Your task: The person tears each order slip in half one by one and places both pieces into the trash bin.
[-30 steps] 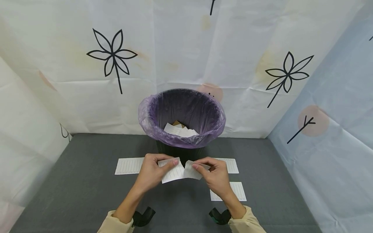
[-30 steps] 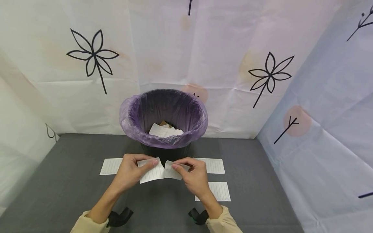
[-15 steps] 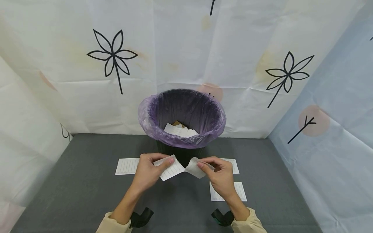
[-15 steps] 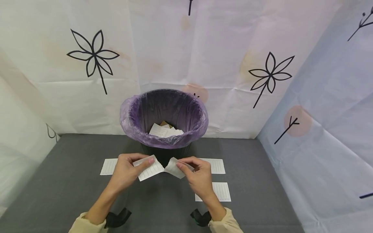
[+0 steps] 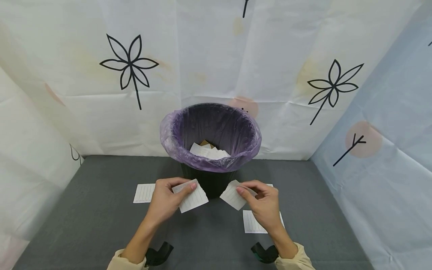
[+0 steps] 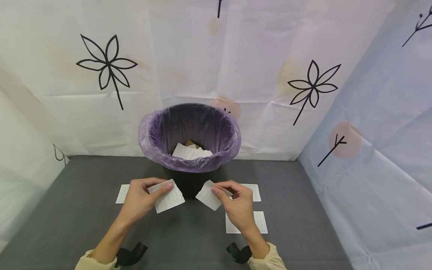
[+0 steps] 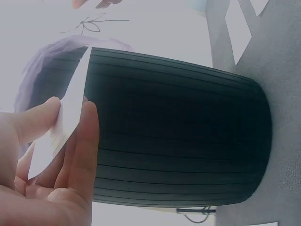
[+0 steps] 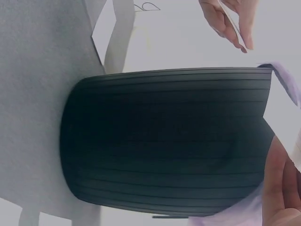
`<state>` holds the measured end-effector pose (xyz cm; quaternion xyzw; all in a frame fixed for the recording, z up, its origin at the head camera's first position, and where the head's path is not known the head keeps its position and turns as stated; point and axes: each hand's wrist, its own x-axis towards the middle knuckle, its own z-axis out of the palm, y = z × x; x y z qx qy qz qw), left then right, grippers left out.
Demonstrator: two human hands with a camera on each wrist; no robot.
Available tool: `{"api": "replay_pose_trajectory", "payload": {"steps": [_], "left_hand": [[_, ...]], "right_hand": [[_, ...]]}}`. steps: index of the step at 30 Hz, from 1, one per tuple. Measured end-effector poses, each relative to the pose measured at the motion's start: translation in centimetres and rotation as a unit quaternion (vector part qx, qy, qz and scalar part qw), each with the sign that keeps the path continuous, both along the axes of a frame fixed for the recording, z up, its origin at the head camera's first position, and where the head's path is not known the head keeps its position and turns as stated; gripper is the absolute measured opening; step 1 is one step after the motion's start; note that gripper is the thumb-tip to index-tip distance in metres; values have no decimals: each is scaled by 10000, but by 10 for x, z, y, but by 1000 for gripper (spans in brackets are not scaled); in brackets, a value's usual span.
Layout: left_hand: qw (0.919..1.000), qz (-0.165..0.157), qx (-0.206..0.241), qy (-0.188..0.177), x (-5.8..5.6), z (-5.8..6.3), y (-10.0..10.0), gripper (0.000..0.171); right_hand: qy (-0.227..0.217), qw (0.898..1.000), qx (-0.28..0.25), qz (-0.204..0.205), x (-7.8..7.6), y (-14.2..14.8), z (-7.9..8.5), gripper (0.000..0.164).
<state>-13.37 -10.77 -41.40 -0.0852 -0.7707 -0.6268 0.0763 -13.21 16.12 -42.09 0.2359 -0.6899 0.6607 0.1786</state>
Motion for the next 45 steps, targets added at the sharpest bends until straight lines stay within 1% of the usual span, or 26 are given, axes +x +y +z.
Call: {"api": "replay_pose_trajectory", "payload": {"steps": [6, 11, 15, 20, 23, 25, 27, 30, 32, 35, 40, 41, 45], "left_hand": [[9992, -324, -22, 249, 5, 15, -2, 11], [9973, -507, -49, 530, 10, 34, -4, 7], [9949, -538, -185, 835, 11, 52, -5, 4], [9912, -506, -418, 1150, 9, 76, -10, 4], [9895, -515, -499, 1257, 7, 90, -14, 5], [9889, -489, -597, 1272, 6, 100, -17, 6], [9876, -494, -686, 1319, 5, 109, -19, 6], [9863, -523, -782, 1354, 2, 122, -21, 8], [9846, -593, -806, 1432, -1, 131, -22, 8], [9838, -655, -841, 1440, -6, 142, -21, 8], [9824, -697, -934, 1459, -16, 156, -19, 8], [9823, -704, -944, 1456, -18, 159, -18, 8], [9777, -687, -1141, 1622, -28, 169, -15, 9]], "right_hand": [[277, 9995, 63, 133, 1, 6, 14, 12], [397, 9989, 192, 153, 2, 10, 31, 8], [613, 9975, 278, 220, 0, 13, 46, 8], [1059, 9930, 310, 419, -6, 15, 66, 8], [1235, 9905, 361, 486, -11, 17, 78, 8], [1296, 9894, 455, 473, -14, 18, 86, 12], [1378, 9878, 539, 480, -17, 20, 93, 14], [1526, 9845, 708, 491, -22, 22, 105, 12], [1613, 9823, 782, 539, -24, 23, 113, 11], [1703, 9795, 876, 631, -27, 24, 126, 11], [1795, 9758, 1004, 739, -35, 24, 143, 21], [1799, 9755, 1036, 727, -37, 24, 145, 20], [1786, 9745, 1223, 595, -44, 23, 158, 19]]}}
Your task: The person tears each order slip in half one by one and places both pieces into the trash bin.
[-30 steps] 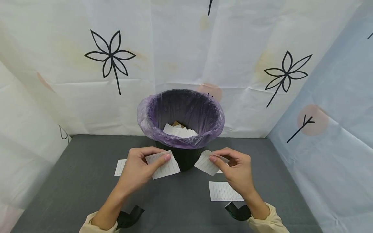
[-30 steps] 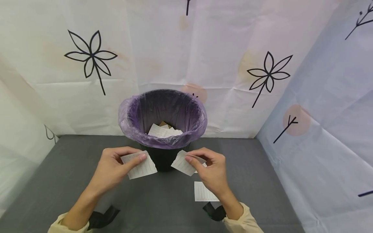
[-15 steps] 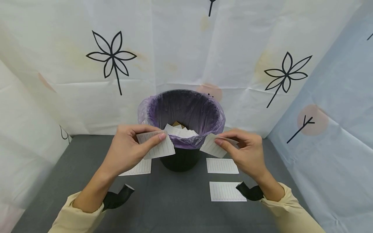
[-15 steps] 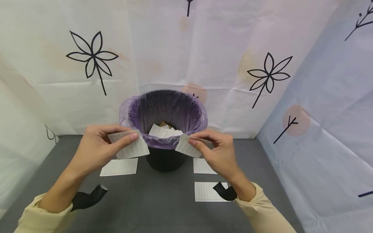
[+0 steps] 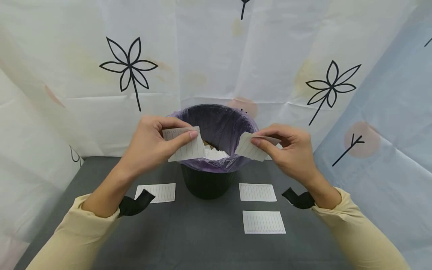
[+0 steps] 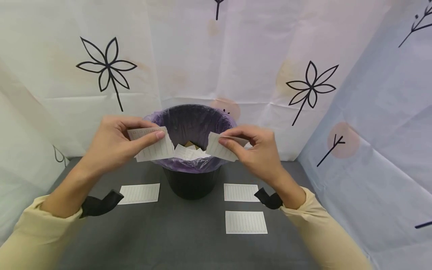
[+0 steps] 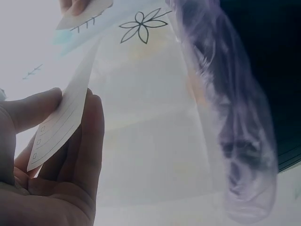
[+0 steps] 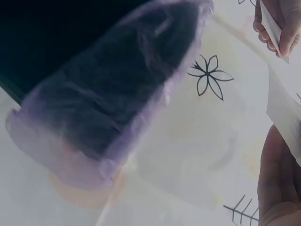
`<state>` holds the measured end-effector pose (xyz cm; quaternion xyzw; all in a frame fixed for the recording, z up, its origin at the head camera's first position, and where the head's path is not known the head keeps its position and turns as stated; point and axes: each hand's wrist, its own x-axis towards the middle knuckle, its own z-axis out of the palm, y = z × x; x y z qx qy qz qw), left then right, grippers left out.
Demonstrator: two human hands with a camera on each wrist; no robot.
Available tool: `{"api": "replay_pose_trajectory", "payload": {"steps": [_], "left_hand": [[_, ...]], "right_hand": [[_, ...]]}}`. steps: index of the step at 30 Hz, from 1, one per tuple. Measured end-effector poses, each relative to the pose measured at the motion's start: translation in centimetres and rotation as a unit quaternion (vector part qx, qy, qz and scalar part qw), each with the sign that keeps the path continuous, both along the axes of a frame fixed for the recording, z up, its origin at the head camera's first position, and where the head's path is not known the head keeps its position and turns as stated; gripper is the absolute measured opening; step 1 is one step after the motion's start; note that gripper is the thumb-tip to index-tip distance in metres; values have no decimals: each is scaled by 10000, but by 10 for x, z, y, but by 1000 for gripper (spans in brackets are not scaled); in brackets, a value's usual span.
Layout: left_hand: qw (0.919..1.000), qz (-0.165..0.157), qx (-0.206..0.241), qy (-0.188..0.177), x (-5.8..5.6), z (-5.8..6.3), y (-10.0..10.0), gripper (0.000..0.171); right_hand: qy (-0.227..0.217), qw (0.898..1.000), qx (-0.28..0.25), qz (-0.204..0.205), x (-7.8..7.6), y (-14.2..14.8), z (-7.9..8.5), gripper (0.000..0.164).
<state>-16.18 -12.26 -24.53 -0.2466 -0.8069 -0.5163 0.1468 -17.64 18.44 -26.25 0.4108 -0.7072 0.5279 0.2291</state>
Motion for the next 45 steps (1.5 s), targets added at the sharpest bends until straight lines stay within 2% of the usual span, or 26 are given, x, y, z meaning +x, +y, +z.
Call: {"api": "replay_pose_trajectory", "payload": {"steps": [7, 11, 15, 20, 24, 28, 33, 40, 45], "left_hand": [[9991, 187, -294, 225, -21, 15, 2, 11], [9987, 258, -427, 67, -34, 23, 4, 15], [9979, 305, -558, -117, -46, 28, 6, 18], [9970, 396, -615, -246, -58, 34, 9, 20], [9961, 391, -716, -349, -65, 39, 13, 22], [9950, 287, -805, -512, -74, 43, 17, 21], [9929, 161, -896, -762, -84, 44, 20, 22], [9878, 75, -1193, -1003, -93, 41, 22, 23], [9865, 64, -1281, -1014, -97, 38, 23, 19]], "right_hand": [[-208, 9993, 270, -143, -17, -5, 21, 15], [-358, 9972, 588, -302, -26, -10, 33, 12], [-356, 9922, 1046, -585, -32, -15, 43, 9], [-314, 9878, 1326, -758, -41, -23, 51, 6], [-199, 9867, 1457, -686, -51, -28, 54, 6], [-303, 9842, 1582, -740, -62, -32, 55, 5], [-661, 9774, 1795, -900, -76, -35, 53, 8], [-1396, 9667, 2037, -680, -88, -42, 52, 10], [-1484, 9584, 2352, -639, -94, -45, 48, 12]]}}
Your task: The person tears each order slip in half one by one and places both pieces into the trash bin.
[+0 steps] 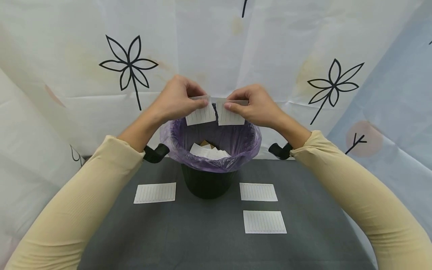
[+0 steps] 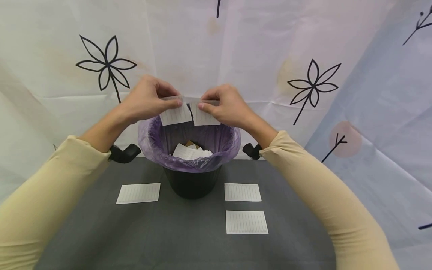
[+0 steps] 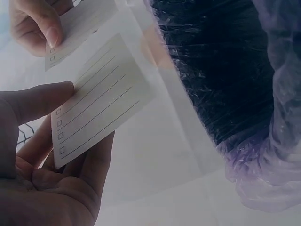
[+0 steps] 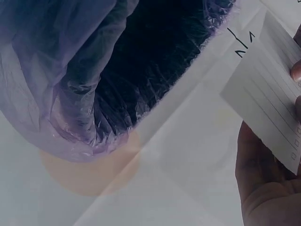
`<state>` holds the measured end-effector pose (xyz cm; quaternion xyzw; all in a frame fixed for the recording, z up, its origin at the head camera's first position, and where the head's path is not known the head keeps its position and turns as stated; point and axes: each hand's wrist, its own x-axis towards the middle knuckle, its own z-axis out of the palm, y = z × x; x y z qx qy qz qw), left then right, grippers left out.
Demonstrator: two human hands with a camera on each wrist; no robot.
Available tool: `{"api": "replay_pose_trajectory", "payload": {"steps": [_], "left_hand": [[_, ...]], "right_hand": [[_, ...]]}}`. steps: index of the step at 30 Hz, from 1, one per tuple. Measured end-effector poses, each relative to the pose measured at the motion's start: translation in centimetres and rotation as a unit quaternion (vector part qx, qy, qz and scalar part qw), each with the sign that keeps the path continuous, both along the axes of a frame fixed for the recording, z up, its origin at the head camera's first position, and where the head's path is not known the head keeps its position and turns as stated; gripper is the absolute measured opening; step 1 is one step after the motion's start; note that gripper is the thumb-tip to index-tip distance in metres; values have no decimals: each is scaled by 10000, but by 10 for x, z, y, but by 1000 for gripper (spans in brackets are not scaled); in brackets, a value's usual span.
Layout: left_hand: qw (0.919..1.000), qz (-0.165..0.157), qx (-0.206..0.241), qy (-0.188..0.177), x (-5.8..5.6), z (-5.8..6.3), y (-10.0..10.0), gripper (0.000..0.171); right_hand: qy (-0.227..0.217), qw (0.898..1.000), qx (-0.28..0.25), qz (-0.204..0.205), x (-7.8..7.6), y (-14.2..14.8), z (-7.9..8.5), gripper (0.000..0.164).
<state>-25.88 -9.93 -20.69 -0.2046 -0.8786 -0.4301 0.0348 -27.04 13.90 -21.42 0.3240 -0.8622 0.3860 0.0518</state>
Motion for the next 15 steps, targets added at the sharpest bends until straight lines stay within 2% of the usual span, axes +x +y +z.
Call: {"api": "replay_pose_trajectory", "payload": {"steps": [5, 15], "left_hand": [[10000, -1, -78, 54, -1, -1, 0, 17], [9997, -67, -197, 89, 0, -4, -2, 18]], "right_hand": [[-19, 9999, 128, -41, -3, -2, -2, 14], [-9, 9998, 209, 3, 0, 0, -5, 15]]}}
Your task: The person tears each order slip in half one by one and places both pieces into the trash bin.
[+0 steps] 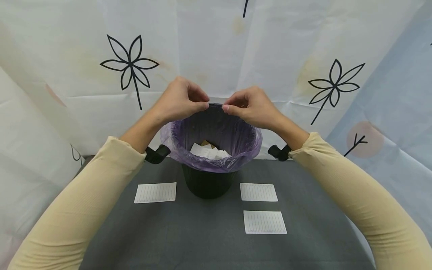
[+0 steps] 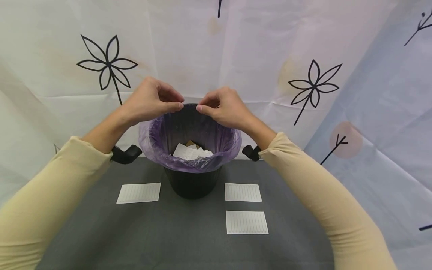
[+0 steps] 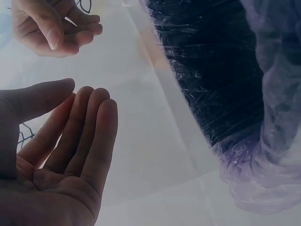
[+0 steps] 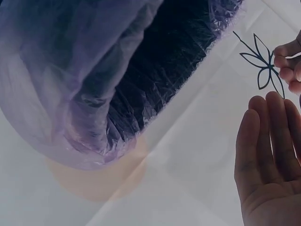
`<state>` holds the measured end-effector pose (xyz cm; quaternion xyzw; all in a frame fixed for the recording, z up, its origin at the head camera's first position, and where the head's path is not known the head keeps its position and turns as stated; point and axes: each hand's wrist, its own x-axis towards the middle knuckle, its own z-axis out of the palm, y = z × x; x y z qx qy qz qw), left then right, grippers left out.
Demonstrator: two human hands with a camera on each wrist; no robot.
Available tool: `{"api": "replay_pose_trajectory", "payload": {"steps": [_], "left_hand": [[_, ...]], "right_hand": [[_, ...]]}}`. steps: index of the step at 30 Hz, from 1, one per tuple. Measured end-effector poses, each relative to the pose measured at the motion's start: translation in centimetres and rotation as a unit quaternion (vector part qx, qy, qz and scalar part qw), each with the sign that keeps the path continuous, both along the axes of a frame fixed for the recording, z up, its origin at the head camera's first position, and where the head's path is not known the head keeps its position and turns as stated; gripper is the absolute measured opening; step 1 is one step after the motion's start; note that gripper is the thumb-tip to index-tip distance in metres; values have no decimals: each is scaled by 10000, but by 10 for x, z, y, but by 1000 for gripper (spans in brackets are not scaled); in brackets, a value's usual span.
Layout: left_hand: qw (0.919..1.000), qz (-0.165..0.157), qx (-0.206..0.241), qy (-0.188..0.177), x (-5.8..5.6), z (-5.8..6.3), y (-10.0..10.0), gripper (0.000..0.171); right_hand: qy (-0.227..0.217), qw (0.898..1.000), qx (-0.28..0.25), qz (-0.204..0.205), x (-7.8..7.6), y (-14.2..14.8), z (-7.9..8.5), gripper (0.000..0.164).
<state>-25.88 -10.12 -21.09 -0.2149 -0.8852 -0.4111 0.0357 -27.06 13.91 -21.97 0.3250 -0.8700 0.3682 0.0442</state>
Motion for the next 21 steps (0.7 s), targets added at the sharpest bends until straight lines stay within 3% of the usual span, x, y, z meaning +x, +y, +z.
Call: {"api": "replay_pose_trajectory", "payload": {"steps": [11, 21], "left_hand": [[9996, -143, 225, 37, 14, -12, -4, 18], [9970, -414, 491, 427, 35, -27, -4, 15]], "right_hand": [[-70, 9990, -353, 261, 13, 11, -8, 13], [-329, 9957, -835, 236, 33, 26, -18, 15]]}}
